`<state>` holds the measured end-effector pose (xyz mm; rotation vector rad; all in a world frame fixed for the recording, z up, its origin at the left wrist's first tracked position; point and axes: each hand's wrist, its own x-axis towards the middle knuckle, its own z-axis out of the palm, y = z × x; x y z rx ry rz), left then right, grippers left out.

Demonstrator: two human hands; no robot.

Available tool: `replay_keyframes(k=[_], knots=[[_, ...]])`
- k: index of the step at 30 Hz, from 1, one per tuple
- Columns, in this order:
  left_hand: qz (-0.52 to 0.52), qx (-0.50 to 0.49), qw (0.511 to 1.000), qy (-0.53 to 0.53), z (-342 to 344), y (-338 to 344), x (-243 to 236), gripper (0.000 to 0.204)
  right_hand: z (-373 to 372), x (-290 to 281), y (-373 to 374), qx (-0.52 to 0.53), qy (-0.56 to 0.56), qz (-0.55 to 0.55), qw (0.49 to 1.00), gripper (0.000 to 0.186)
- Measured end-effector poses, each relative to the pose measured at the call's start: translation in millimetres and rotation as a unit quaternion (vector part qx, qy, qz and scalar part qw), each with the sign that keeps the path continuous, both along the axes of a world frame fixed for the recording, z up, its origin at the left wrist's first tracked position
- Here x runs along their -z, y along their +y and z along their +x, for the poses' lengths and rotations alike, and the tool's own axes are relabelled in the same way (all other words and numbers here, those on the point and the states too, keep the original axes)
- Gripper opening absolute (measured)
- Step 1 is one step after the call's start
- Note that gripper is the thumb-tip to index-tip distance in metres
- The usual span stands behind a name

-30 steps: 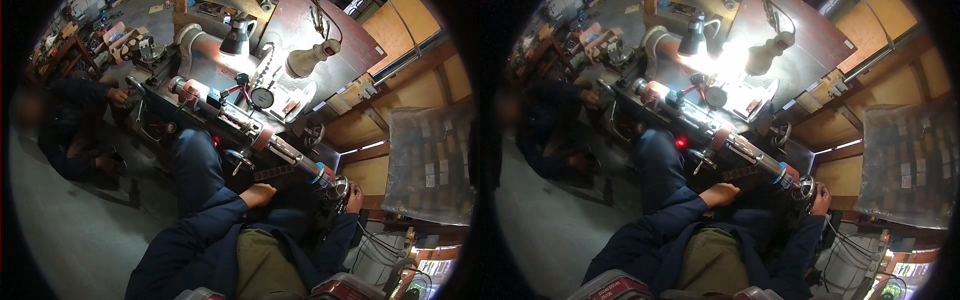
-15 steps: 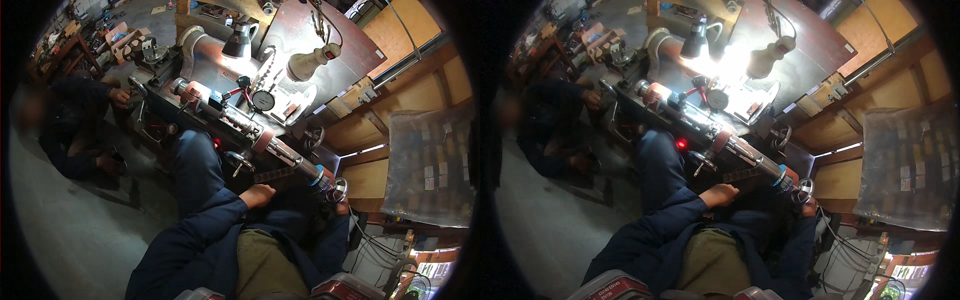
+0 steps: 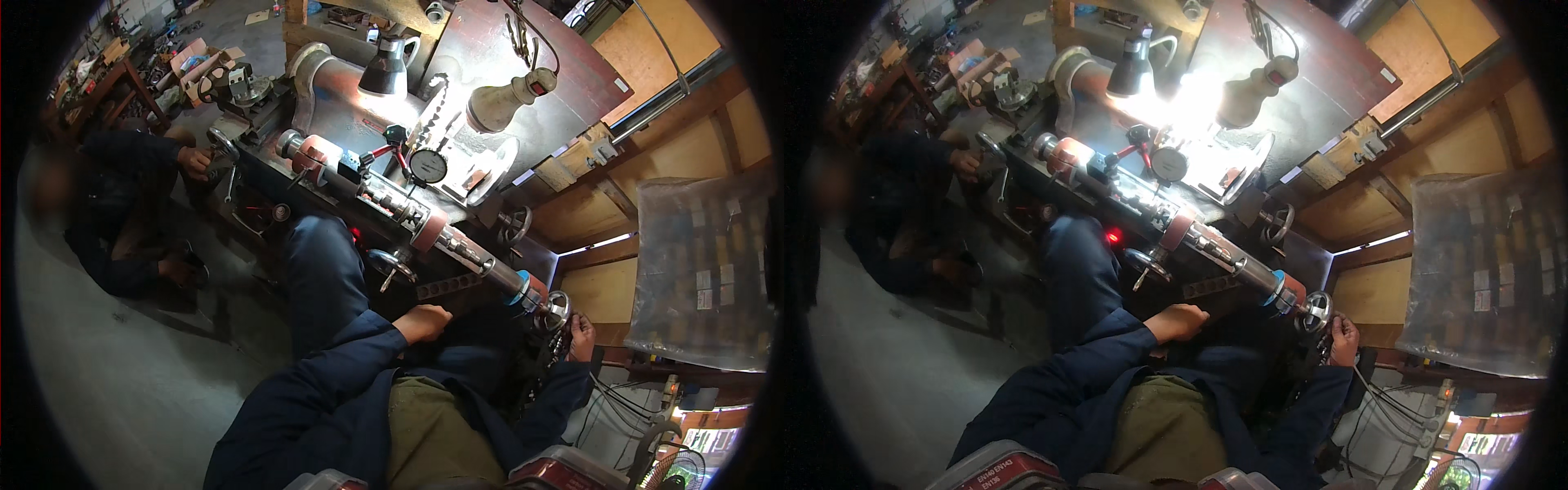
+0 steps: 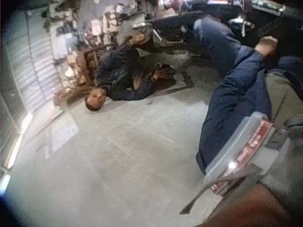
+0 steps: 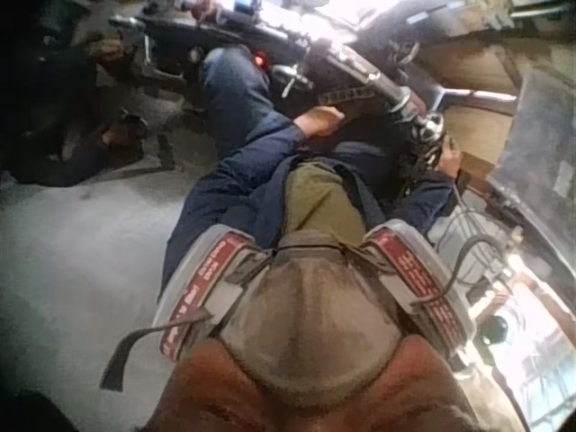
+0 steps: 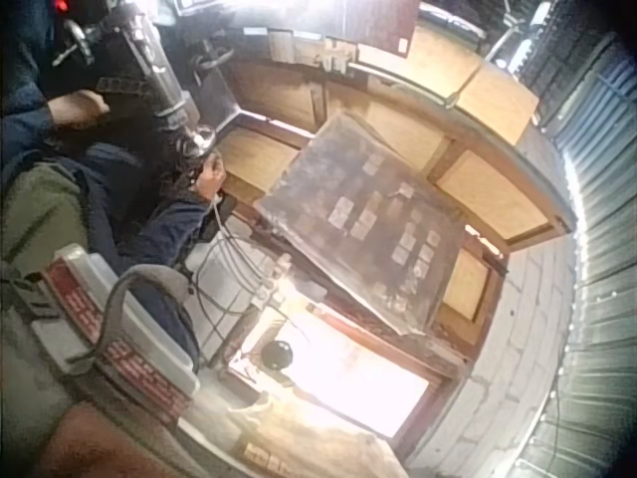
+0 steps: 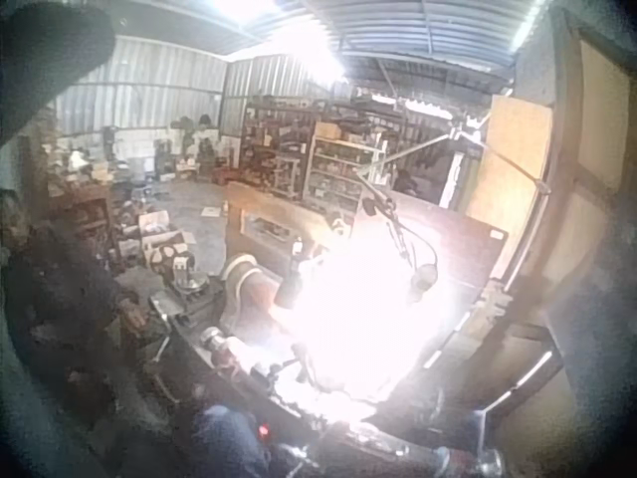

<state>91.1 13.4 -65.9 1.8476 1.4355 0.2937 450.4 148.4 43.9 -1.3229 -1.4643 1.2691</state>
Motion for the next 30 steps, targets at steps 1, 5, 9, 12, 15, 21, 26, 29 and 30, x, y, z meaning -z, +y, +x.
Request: replay_keyframes(k=[1,5,9,12,15,21,26,29,30], knots=[[0.000,0.000,1.000,0.000,0,0,2,0.019,-6,0,4,0.000,0.000,0.000,1.000,0.020],[-0.018,0.009,1.000,-0.005,-1,1,3,0.021,-23,3,21,0.032,0.035,-0.008,0.999,0.018],[-0.054,-0.002,0.999,0.005,1,4,0,0.022,-7,31,46,0.040,-0.005,0.002,0.999,0.017],[-0.070,0.002,0.997,0.021,2,7,-6,0.024,-14,40,46,0.044,0.001,-0.035,0.998,0.018],[-0.062,0.014,0.997,0.031,-1,2,-6,0.025,-49,11,19,-0.128,-0.164,0.072,0.975,0.018],[-0.026,0.004,0.999,0.025,-3,4,-6,0.024,-1,59,-1,-0.056,-0.045,-0.017,0.997,0.019],[-0.057,0.016,0.998,0.031,-8,4,-7,0.023,-2,14,-25,-0.150,-0.228,0.069,0.960,0.025],[-0.056,0.035,0.997,0.035,-5,4,-6,0.023,-8,-15,-33,-0.075,-0.148,-0.019,0.986,0.026],[-0.046,0.037,0.998,0.036,-4,3,-5,0.024,-2,-14,-25,-0.106,-0.104,-0.012,0.989,0.026]])
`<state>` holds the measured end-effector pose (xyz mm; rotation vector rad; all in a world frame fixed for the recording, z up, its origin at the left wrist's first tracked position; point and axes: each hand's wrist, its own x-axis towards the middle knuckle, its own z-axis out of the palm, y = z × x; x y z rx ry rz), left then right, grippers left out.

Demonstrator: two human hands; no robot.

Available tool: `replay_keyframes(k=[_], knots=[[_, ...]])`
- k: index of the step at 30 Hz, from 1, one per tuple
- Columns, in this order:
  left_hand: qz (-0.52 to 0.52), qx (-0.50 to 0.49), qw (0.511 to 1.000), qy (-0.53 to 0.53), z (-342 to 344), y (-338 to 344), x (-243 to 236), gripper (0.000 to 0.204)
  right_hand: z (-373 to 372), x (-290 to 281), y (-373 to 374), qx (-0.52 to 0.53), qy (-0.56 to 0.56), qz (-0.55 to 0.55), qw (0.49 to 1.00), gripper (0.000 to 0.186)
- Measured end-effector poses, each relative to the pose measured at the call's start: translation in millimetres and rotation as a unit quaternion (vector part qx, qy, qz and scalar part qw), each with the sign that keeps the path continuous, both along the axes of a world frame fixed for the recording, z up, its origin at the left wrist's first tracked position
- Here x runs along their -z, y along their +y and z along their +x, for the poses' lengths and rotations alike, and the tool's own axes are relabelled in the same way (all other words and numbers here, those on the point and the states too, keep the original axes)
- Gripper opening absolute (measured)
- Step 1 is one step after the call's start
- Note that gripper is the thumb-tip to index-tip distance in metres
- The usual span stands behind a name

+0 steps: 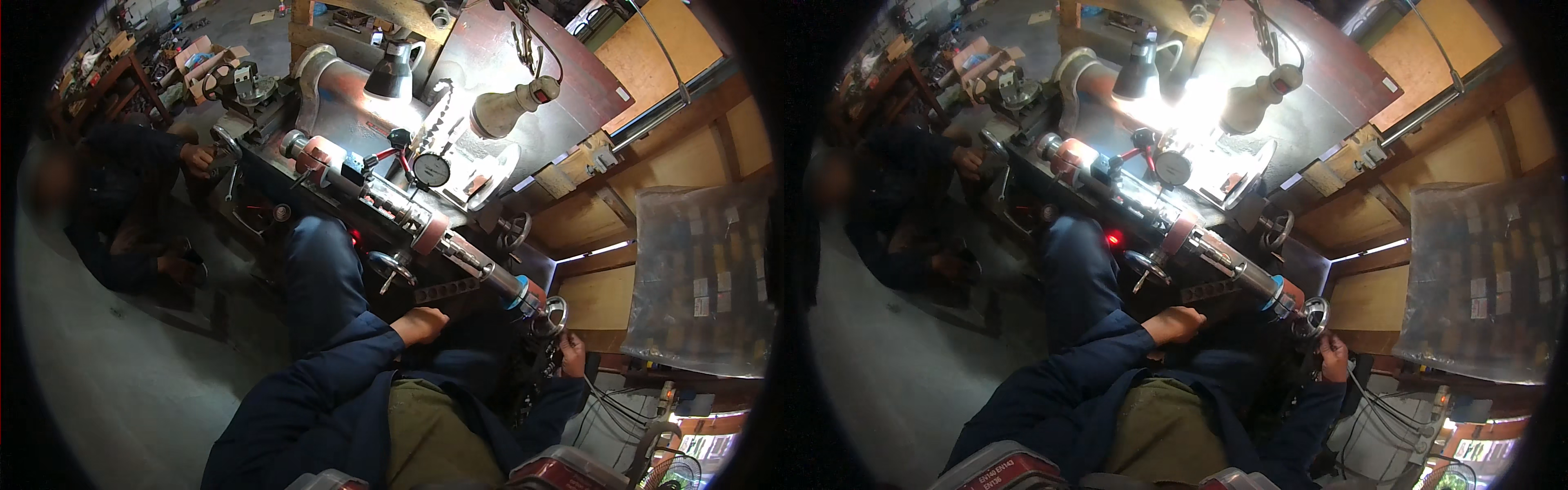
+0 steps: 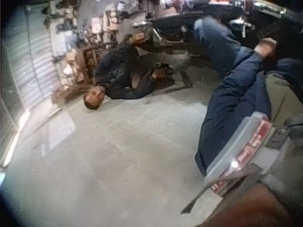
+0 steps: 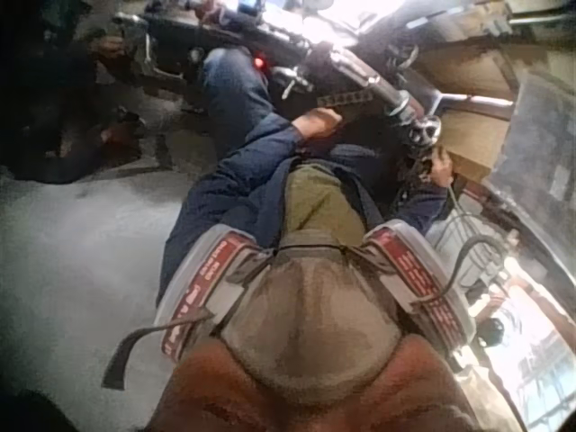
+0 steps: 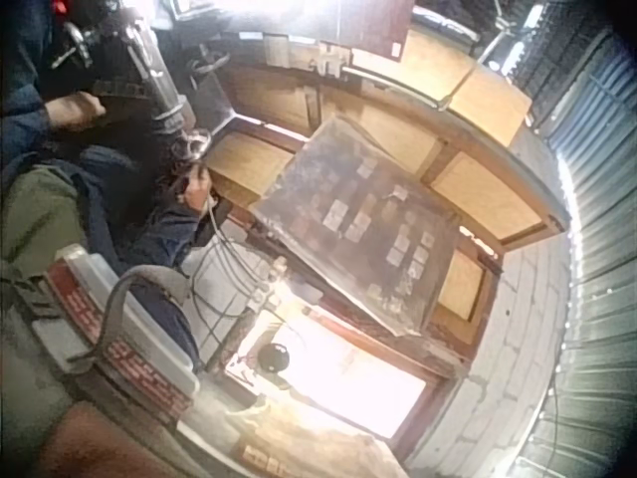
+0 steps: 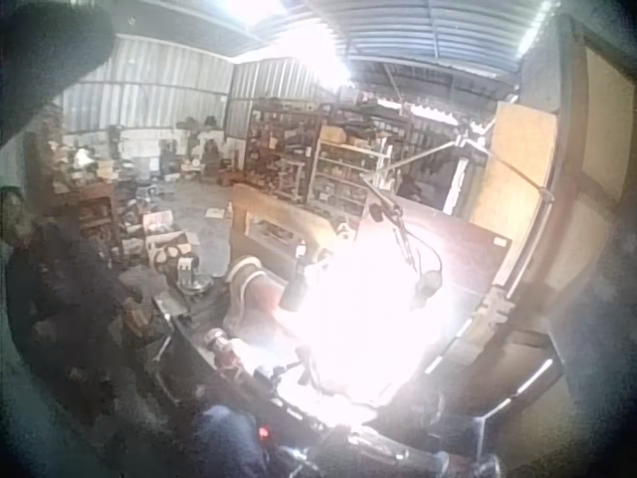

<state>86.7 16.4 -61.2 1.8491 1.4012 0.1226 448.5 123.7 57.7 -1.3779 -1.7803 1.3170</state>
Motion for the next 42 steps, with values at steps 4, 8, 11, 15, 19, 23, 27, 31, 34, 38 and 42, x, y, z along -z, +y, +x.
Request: replay_keyframes(k=[4,8,11,15,19,23,27,31,34,38,42], knots=[[0.015,-0.010,1.000,-0.020,2,-1,2,0.023,-9,3,12,0.092,0.092,-0.003,0.991,0.019],[0.043,-0.023,0.998,-0.028,8,-2,16,0.021,-23,5,24,0.150,0.097,0.013,0.984,0.019],[0.038,-0.030,0.998,-0.036,6,-3,12,0.021,-36,4,33,0.176,0.112,-0.004,0.978,0.021],[0.034,-0.025,0.999,-0.033,4,-3,10,0.023,-37,13,44,0.183,0.117,-0.025,0.976,0.022],[0.022,-0.019,0.999,-0.030,4,-1,4,0.023,-26,31,61,0.162,0.115,-0.021,0.980,0.023],[-0.008,-0.022,1.000,-0.015,5,1,1,0.024,-17,49,71,0.172,0.122,-0.041,0.977,0.025],[0.004,-0.023,1.000,-0.006,6,1,6,0.025,-18,58,73,0.137,0.149,-0.071,0.977,0.021],[0.007,-0.025,1.000,-0.008,4,0,8,0.024,-59,16,37,0.001,0.085,0.013,0.996,0.019],[0.011,-0.007,1.000,0.001,4,-1,7,0.023,-45,19,45,-0.090,-0.111,0.215,0.966,0.026],[0.058,-0.021,0.993,-0.105,-2,-8,-15,0.025,-9,31,51,0.266,-0.275,0.267,0.885,0.031],[0.182,-0.073,0.902,-0.384,7,-8,-49,0.028,-60,-33,-1,0.316,-0.063,0.102,0.941,0.045]])
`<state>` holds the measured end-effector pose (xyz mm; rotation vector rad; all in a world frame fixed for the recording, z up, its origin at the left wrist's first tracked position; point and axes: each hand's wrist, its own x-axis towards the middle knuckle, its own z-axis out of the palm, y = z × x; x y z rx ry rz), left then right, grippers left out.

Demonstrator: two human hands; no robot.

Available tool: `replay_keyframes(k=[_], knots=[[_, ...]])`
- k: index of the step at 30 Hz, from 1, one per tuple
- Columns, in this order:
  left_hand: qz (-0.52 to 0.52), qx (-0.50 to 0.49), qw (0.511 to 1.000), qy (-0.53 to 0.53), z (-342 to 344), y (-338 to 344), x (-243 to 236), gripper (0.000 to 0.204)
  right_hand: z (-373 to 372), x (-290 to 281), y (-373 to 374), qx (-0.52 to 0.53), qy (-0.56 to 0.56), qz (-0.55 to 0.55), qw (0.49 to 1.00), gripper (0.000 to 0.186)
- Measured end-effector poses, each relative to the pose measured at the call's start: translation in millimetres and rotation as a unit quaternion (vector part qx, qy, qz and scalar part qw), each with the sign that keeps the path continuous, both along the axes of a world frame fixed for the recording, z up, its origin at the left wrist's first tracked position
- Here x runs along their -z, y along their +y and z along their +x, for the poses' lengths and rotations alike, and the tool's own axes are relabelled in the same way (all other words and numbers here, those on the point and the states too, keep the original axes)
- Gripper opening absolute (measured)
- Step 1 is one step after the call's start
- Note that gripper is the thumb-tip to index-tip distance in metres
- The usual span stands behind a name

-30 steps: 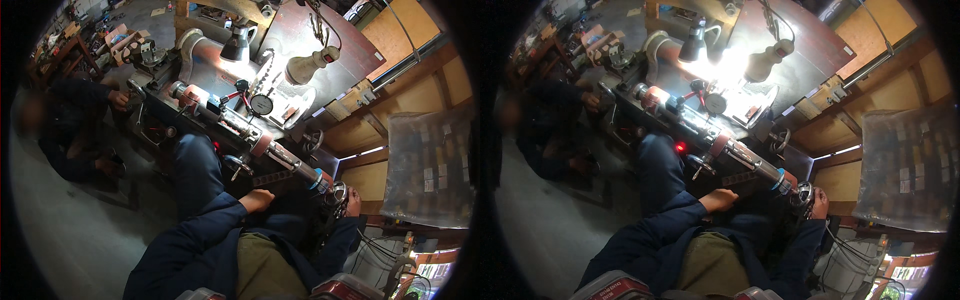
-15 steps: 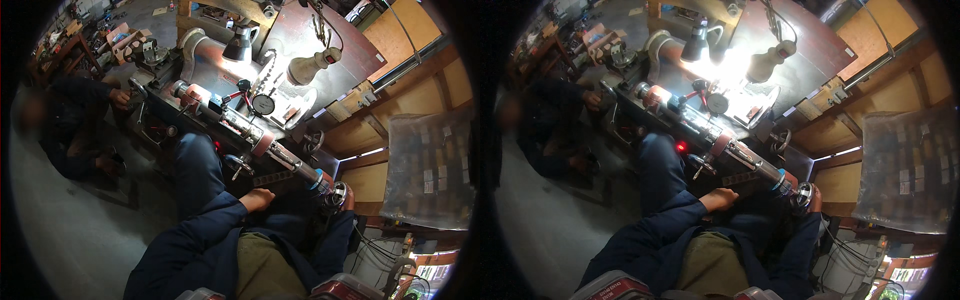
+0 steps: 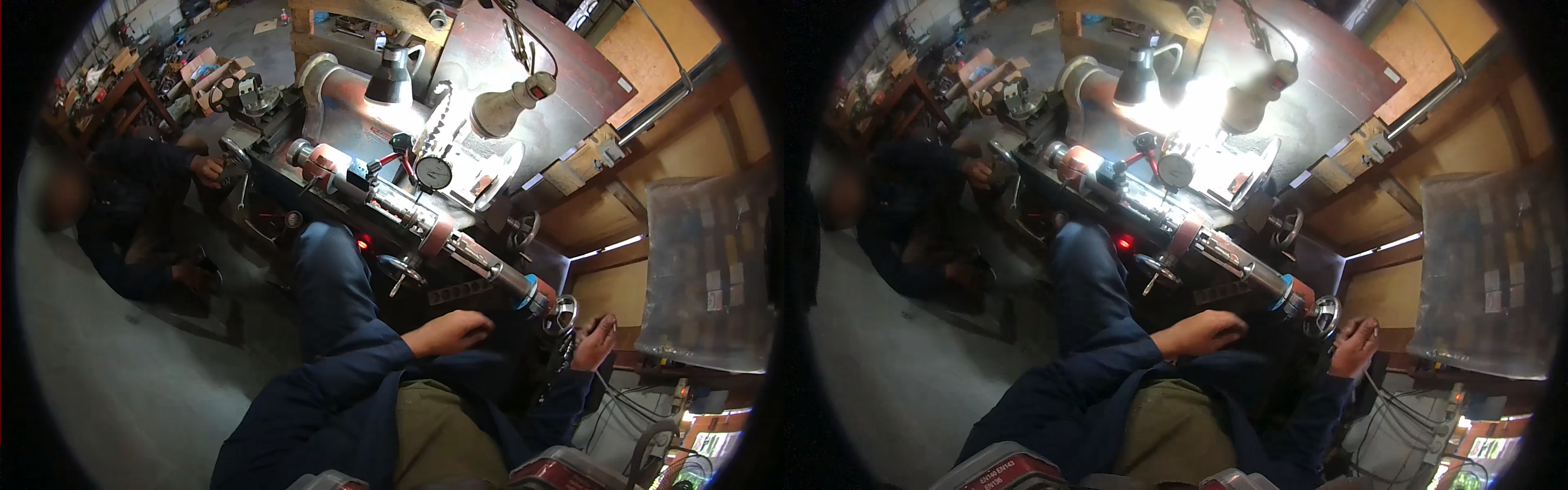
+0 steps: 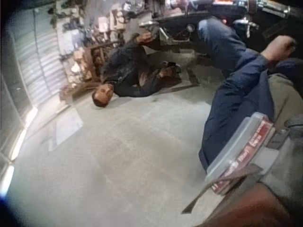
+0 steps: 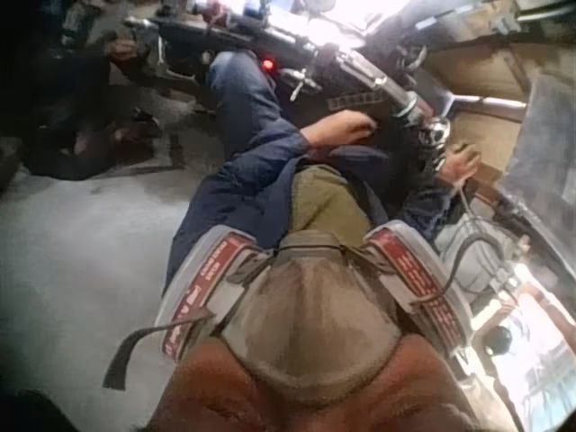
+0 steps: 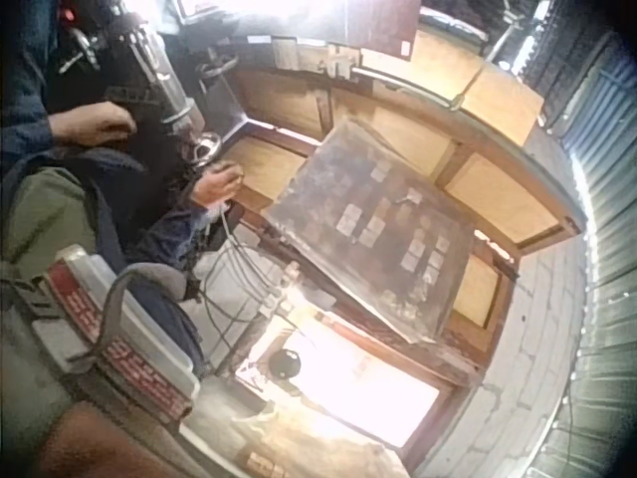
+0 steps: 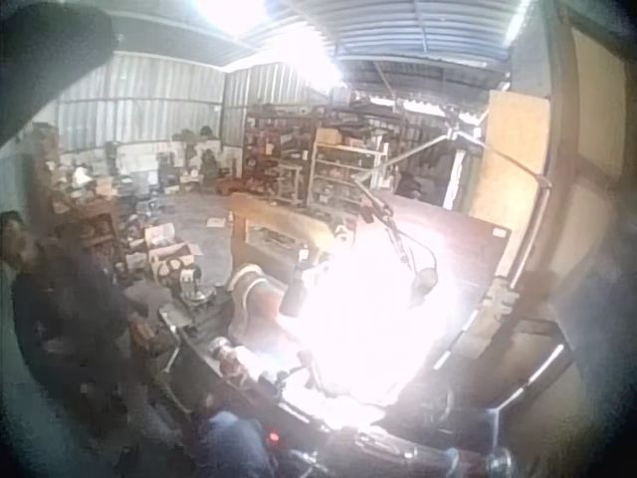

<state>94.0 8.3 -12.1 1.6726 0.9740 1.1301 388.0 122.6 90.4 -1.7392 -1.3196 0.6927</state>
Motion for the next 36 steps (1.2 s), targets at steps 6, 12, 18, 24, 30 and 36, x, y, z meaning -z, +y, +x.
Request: replay_keyframes(k=[6,12,18,24,30,36], knots=[[-0.074,-0.038,0.977,-0.196,29,-3,-78,0.021,-149,-26,-78,-0.377,-0.068,0.175,0.907,0.046],[0.125,-0.428,0.894,-0.034,-42,-4,-71,0.014,-140,-32,-64,-0.301,0.084,0.074,0.947,0.038],[0.246,-0.726,0.633,0.110,-191,38,-81,0.008,-233,-49,-15,-0.416,-0.040,0.128,0.900,0.032],[0.245,-0.564,0.771,0.167,-227,49,-63,0.017,-319,-17,37,-0.467,-0.025,0.104,0.878,0.051],[0.270,-0.541,0.786,0.131,-232,54,-39,0.026,-340,0,32,-0.490,0.011,0.065,0.869,0.041],[0.333,-0.596,0.710,0.171,-232,67,-29,0.030,-335,14,46,-0.556,0.026,0.037,0.830,0.030]])
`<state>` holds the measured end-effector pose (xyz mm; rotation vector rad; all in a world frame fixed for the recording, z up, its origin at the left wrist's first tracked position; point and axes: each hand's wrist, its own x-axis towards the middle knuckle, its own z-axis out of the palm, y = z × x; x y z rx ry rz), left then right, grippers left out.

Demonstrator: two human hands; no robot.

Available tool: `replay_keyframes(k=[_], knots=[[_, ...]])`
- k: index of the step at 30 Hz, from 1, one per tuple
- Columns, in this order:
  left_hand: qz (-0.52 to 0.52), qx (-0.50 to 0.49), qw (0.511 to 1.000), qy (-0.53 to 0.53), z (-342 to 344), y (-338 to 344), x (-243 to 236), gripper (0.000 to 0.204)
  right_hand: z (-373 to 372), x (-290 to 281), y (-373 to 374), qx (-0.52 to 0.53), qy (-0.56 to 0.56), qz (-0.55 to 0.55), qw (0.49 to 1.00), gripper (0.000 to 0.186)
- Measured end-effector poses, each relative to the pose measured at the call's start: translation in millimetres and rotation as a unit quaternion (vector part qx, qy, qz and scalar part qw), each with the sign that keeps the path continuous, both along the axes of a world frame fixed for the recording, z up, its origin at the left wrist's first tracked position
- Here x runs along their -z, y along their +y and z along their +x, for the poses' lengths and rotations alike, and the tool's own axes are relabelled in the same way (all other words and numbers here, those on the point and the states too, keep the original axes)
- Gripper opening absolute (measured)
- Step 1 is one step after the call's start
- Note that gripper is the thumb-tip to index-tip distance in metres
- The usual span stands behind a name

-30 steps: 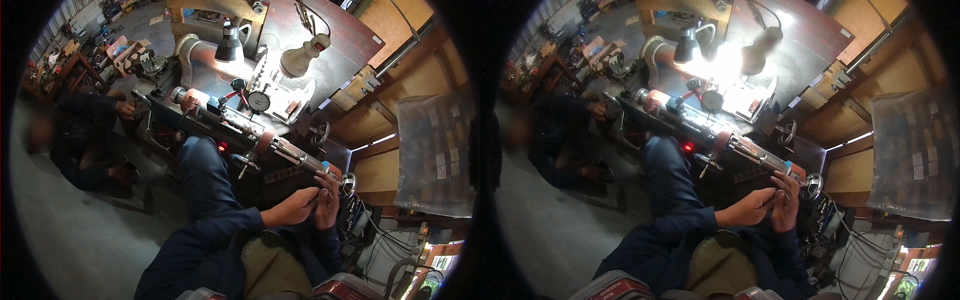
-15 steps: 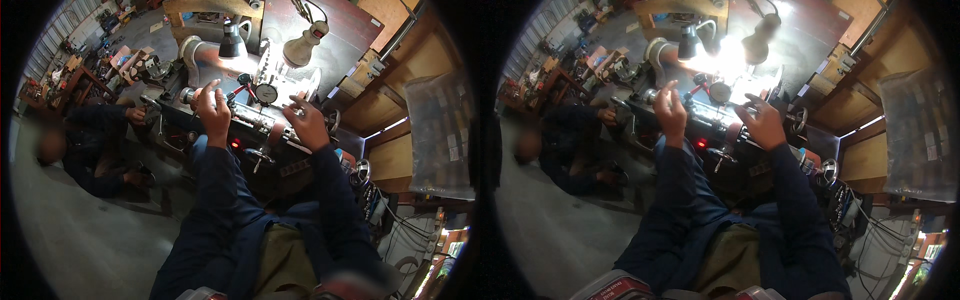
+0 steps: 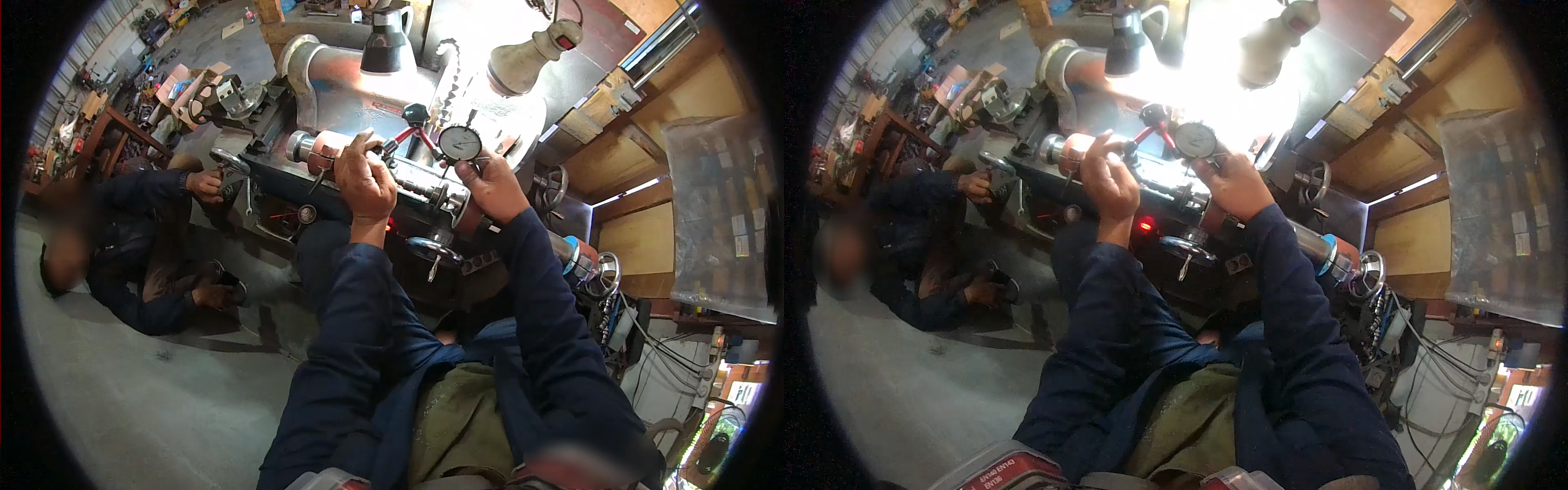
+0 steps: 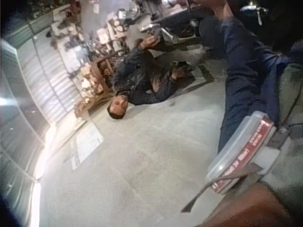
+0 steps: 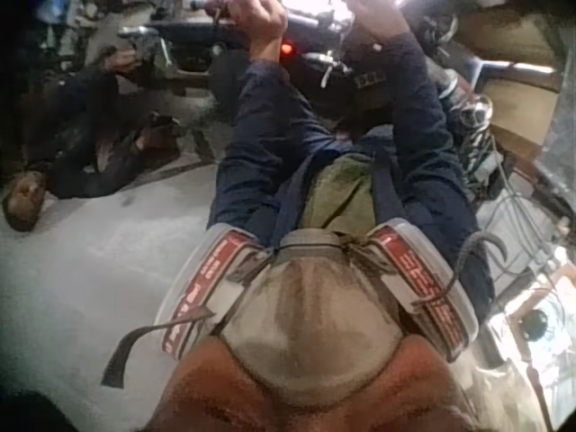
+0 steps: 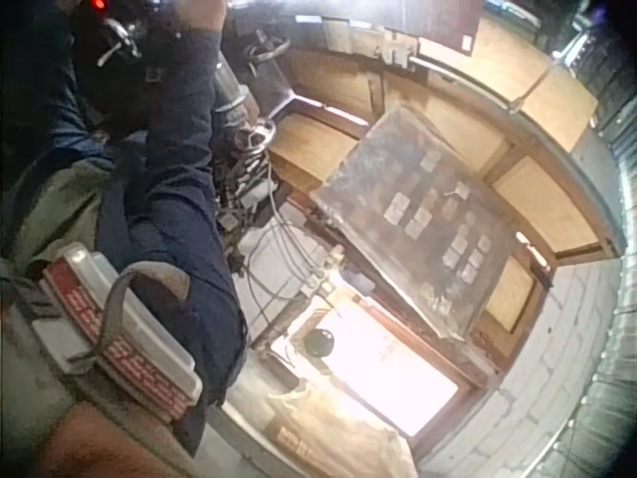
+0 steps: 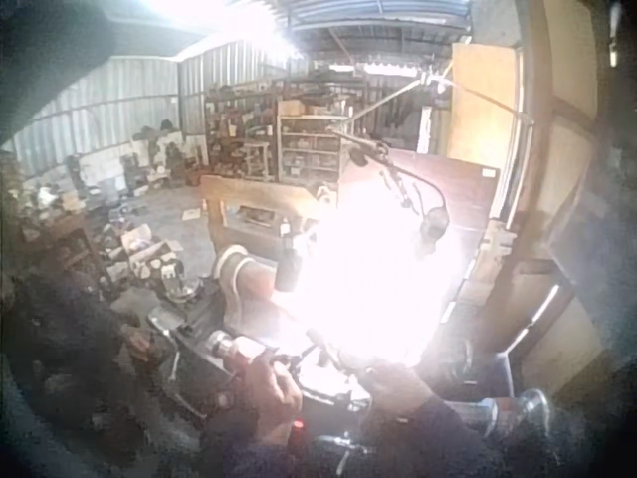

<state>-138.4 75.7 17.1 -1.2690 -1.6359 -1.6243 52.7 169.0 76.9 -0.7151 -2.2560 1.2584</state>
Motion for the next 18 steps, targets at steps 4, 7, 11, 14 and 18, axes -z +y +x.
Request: replay_keyframes(k=[4,7,11,14,18], knots=[[0.031,-0.031,0.999,0.012,2,7,3,0.036,-1,0,-5,0.006,0.017,-0.021,1.000,0.028],[0.040,-0.038,0.998,0.009,3,10,5,0.038,-2,9,-4,0.045,0.017,-0.043,0.998,0.026],[0.037,-0.050,0.998,0.019,2,8,5,0.042,-4,11,-8,0.095,-0.021,0.042,0.994,0.025],[0.039,-0.042,0.998,0.023,0,9,7,0.043,-6,10,-11,0.100,-0.002,0.032,0.994,0.026],[0.035,-0.044,0.998,0.030,2,11,6,0.043,-4,12,-9,0.100,-0.011,0.044,0.994,0.025]])
